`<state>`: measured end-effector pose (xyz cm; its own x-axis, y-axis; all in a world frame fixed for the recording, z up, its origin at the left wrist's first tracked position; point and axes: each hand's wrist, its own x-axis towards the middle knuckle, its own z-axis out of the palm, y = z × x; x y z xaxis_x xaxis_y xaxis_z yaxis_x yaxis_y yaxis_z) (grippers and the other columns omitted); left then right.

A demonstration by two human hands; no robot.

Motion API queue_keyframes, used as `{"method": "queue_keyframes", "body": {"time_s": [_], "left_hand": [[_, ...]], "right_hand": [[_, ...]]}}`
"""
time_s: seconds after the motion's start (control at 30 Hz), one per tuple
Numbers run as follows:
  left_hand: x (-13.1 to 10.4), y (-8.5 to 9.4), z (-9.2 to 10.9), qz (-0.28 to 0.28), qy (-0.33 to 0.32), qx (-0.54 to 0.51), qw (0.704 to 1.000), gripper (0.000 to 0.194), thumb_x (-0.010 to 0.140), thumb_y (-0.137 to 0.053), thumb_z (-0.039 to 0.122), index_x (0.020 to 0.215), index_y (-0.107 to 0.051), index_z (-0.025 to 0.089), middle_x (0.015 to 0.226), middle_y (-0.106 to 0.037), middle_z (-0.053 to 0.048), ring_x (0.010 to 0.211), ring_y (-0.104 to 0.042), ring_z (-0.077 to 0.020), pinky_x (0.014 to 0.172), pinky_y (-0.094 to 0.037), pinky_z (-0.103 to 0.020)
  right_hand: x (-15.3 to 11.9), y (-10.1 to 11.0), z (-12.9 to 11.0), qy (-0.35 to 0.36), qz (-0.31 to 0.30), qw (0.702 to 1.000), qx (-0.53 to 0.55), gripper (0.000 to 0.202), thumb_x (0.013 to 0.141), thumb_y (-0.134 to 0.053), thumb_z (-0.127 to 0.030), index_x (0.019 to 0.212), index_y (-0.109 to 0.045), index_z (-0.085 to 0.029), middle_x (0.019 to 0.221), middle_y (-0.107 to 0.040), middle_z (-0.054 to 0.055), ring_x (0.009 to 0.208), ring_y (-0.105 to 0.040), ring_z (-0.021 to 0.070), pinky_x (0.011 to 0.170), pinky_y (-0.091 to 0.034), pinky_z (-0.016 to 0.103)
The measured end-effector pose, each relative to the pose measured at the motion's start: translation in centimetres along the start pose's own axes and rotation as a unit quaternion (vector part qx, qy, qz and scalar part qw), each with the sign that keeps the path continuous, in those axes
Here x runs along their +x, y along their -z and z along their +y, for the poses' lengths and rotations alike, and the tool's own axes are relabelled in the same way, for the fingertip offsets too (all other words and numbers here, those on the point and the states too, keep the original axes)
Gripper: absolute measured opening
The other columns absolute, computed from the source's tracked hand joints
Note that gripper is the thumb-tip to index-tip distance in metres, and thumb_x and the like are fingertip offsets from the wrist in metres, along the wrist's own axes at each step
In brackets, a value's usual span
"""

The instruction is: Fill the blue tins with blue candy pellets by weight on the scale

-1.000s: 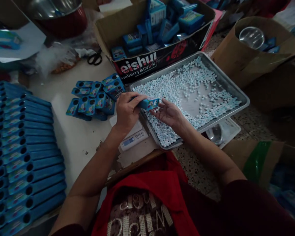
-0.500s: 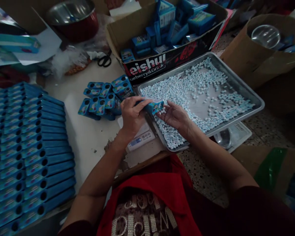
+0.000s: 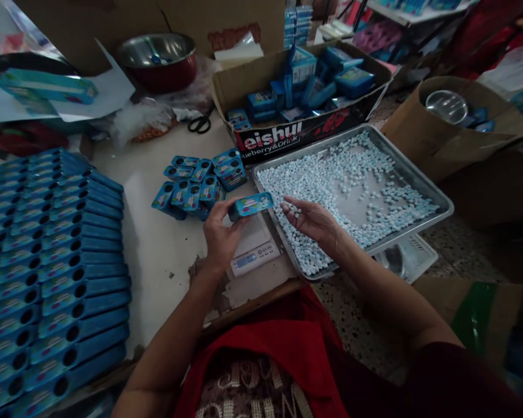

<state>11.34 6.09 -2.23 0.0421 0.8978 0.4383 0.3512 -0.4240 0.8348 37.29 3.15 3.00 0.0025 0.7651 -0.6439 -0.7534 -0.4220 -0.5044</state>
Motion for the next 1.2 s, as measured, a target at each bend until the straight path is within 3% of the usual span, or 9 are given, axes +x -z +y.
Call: {"method": "queue_keyframes", "body": {"time_s": [0.1, 0.2, 0.33, 0.43, 0.63, 0.83, 0.97, 1.07, 1.2], "left_hand": [[-2.3, 1.5, -1.4, 0.029, 0.129, -0.104, 0.986, 0.070, 0.081, -0.109, 0.065, 0.130, -0.085, 0.020, 0.121, -0.087, -0.010, 0.112, -0.085, -0.0301, 0.106, -0.071, -0.043], [-4.1, 1.9, -2.2, 0.033, 0.173, -0.136, 0.975, 0.072, 0.076, -0.110, 0.061, 0.128, -0.082, 0.020, 0.122, -0.088, -0.011, 0.116, -0.086, -0.0311, 0.110, -0.072, -0.045], [-4.8, 1.9, -2.5, 0.027, 0.159, -0.142, 0.977, 0.074, 0.078, -0.109, 0.056, 0.138, -0.081, 0.022, 0.135, -0.087, -0.012, 0.125, -0.086, -0.0324, 0.117, -0.071, -0.048], [-4.8, 3.1, -2.3, 0.020, 0.136, -0.120, 0.983, 0.084, 0.077, -0.111, 0.050, 0.152, -0.079, 0.028, 0.145, -0.084, -0.011, 0.138, -0.082, -0.0344, 0.123, -0.068, -0.052], [-5.9, 9.7, -0.6, 0.059, 0.113, -0.047, 0.991, 0.054, 0.085, -0.100, 0.033, 0.137, -0.085, 0.027, 0.122, -0.088, -0.006, 0.120, -0.086, -0.0272, 0.115, -0.070, -0.044], [-7.8, 15.0, 0.7, 0.120, 0.126, 0.016, 0.985, 0.041, 0.093, -0.100, 0.029, 0.131, -0.084, 0.026, 0.113, -0.087, -0.004, 0.108, -0.086, -0.0230, 0.103, -0.072, -0.037], [-8.5, 16.6, 0.4, 0.166, 0.099, 0.040, 0.980, 0.048, 0.091, -0.104, 0.040, 0.132, -0.085, 0.023, 0.111, -0.089, -0.004, 0.105, -0.087, -0.0235, 0.100, -0.074, -0.039], [-8.8, 17.0, -0.2, 0.181, 0.082, 0.033, 0.979, 0.055, 0.088, -0.105, 0.047, 0.133, -0.085, 0.022, 0.111, -0.089, -0.005, 0.104, -0.088, -0.0245, 0.101, -0.075, -0.042], [-9.0, 17.1, -0.6, 0.176, 0.083, 0.020, 0.981, 0.054, 0.087, -0.103, 0.045, 0.134, -0.087, 0.021, 0.111, -0.089, -0.005, 0.104, -0.088, -0.0250, 0.100, -0.075, -0.042]], "right_hand": [[-0.6, 0.2, -1.0, 0.018, 0.031, 0.998, -0.059, 0.025, 0.118, -0.055, -0.001, 0.112, -0.076, -0.014, 0.083, -0.076, 0.002, 0.060, -0.069, 0.0060, 0.054, -0.056, 0.008], [-1.3, 0.3, -1.6, 0.013, 0.052, 0.992, -0.115, 0.031, 0.125, -0.054, -0.010, 0.103, -0.074, -0.015, 0.072, -0.070, -0.001, 0.049, -0.059, 0.0056, 0.048, -0.051, 0.010], [-2.3, -0.5, -1.9, -0.017, 0.043, 0.982, -0.181, 0.034, 0.123, -0.058, -0.009, 0.093, -0.073, -0.015, 0.065, -0.067, -0.001, 0.045, -0.054, 0.0067, 0.044, -0.046, 0.013], [-2.9, -2.2, -2.6, -0.002, 0.002, 0.973, -0.231, 0.030, 0.117, -0.067, -0.005, 0.090, -0.073, -0.016, 0.068, -0.069, -0.001, 0.050, -0.055, 0.0063, 0.048, -0.048, 0.013], [-4.2, -6.0, -5.2, 0.086, -0.047, 0.945, -0.311, 0.024, 0.110, -0.070, 0.004, 0.096, -0.077, -0.015, 0.076, -0.074, 0.000, 0.062, -0.067, 0.0071, 0.061, -0.056, 0.014], [-5.2, -9.2, -4.8, 0.108, -0.097, 0.894, -0.424, 0.024, 0.114, -0.074, -0.004, 0.093, -0.081, -0.013, 0.077, -0.074, 0.001, 0.063, -0.067, 0.0059, 0.060, -0.056, 0.013], [-4.6, -10.7, -4.3, 0.110, -0.107, 0.859, -0.488, 0.016, 0.107, -0.081, -0.001, 0.098, -0.082, -0.014, 0.081, -0.075, -0.001, 0.066, -0.071, 0.0069, 0.064, -0.059, 0.015], [-3.0, -10.6, -4.4, 0.132, -0.091, 0.855, -0.494, 0.021, 0.099, -0.089, 0.003, 0.107, -0.082, -0.015, 0.086, -0.077, -0.002, 0.071, -0.076, 0.0094, 0.063, -0.059, 0.017], [-1.4, -10.3, -4.5, 0.124, -0.097, 0.849, -0.504, 0.032, 0.091, -0.097, 0.003, 0.112, -0.083, -0.016, 0.086, -0.079, -0.003, 0.077, -0.080, 0.0134, 0.062, -0.060, 0.018]]}}
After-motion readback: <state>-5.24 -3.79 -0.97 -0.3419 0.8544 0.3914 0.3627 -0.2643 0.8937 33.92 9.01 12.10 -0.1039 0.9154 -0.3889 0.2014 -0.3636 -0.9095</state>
